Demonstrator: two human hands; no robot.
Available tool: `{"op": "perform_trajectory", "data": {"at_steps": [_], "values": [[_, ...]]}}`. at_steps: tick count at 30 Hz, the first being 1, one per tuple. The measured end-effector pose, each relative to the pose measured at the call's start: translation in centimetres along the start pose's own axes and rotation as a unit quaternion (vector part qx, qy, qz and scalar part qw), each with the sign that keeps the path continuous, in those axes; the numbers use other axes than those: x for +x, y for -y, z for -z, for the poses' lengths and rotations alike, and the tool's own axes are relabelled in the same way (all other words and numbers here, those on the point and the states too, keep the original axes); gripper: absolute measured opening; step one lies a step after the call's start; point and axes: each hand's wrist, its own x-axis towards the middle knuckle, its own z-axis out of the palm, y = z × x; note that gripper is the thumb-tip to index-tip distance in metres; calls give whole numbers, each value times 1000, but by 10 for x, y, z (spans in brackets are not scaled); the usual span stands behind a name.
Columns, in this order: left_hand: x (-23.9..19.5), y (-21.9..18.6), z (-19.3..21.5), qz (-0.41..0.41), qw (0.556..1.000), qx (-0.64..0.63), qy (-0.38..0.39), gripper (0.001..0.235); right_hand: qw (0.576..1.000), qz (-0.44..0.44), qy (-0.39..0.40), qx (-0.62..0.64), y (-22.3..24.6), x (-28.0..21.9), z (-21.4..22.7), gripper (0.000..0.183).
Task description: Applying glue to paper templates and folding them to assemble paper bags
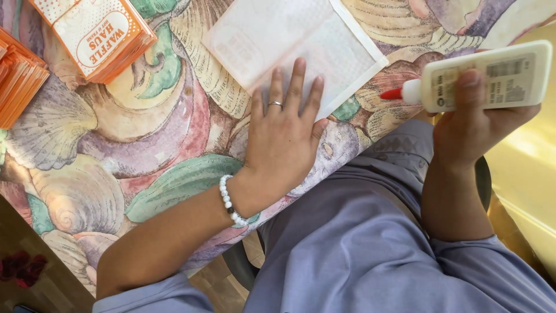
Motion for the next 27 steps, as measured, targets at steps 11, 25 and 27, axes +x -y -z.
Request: {"op": "perform_trajectory", "data": {"at_steps": [11, 25, 27], "values": [[0, 63, -2, -214, 974, -61, -32, 54, 953, -14, 250, -169, 76, -40, -76, 26], [-7, 71, -3, -230, 969, -70, -51, 56, 947, 71, 235, -208, 69, -58, -76, 41], [-7, 71, -3, -239, 965, -79, -75, 55, 926, 43, 282, -248, 83, -58, -86, 29]]}}
